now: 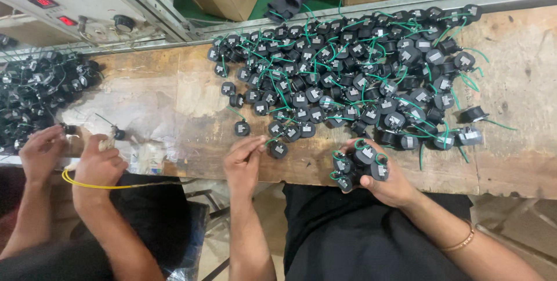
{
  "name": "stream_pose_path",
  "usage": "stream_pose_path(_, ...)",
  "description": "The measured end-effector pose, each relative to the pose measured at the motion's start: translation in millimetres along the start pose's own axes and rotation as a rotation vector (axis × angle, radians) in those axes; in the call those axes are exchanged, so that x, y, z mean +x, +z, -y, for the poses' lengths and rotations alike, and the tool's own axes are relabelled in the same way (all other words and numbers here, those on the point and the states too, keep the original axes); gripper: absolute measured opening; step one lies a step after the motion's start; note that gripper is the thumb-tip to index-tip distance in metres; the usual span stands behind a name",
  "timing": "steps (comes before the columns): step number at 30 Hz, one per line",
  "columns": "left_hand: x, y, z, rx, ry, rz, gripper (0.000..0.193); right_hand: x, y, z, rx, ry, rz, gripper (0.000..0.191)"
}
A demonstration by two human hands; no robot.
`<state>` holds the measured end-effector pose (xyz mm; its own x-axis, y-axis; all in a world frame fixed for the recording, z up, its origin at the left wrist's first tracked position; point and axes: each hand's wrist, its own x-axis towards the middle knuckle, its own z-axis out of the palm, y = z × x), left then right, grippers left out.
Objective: The person picks black power adapters with green wires one at a time from a pile on the workbench, handles each briefly near the testing machine, and sets it back on the bench, occasionally reaching into a cardboard box of adapters. A coworker on the left handles adapters at the same bench throughout.
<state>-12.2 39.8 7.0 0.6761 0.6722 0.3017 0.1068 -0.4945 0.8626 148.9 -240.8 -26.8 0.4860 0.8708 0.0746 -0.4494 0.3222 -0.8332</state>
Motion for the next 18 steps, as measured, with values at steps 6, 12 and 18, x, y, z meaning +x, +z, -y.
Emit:
stream_pose_path(6,3.3,10.8,-11.7,0.031,0.151,-0.024,0.03,-1.2,1.7,2.3,0.1,0.023,-0.008,0.089)
stream_pose_path(12,5.1,3.1,-29.6,0.162,0.223,0.005,0.034,-2.8,-0.1,1.6,0.091,0.057,-0.019,0.09)
stream_pose_path(18,-1.1,9.5,-37.0,0.154,0.294,-0.047,0.025,-3.3,-1.1,-0.8,0.025,-0.031,0.004,0.087)
